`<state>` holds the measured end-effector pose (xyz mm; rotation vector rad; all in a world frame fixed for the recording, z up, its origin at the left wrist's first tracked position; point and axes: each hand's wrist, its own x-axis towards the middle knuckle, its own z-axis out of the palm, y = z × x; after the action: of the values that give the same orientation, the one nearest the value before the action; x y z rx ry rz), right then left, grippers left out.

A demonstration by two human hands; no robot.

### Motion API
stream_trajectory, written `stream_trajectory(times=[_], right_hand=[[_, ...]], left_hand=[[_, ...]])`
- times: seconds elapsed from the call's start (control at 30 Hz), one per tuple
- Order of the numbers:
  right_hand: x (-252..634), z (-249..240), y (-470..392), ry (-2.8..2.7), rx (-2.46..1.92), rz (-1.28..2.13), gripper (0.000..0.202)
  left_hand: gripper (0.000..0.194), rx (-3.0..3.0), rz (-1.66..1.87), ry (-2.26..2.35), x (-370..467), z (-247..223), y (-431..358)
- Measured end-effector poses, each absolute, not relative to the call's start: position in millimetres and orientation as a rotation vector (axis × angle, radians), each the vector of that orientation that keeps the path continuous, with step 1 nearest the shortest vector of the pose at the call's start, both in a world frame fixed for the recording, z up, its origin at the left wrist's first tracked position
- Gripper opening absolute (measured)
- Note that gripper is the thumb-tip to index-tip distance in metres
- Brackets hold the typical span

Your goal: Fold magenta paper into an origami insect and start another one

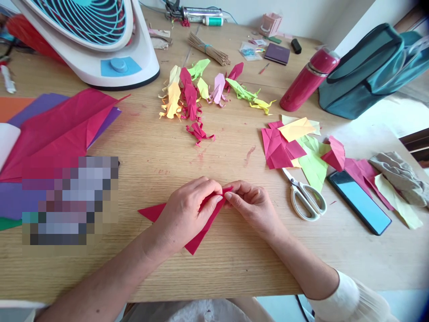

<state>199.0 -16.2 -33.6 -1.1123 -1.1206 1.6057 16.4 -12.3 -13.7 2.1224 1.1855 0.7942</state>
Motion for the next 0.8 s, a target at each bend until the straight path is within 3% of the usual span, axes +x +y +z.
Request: stream_trajectory(times=[0.8], right_hand=[[193.7,-37.2,-21.0,-1.202,-1.168,1.503,0.017]], left_hand=[[0.011,2.606,0.762,1.319,23.4,-11.6,-11.4]])
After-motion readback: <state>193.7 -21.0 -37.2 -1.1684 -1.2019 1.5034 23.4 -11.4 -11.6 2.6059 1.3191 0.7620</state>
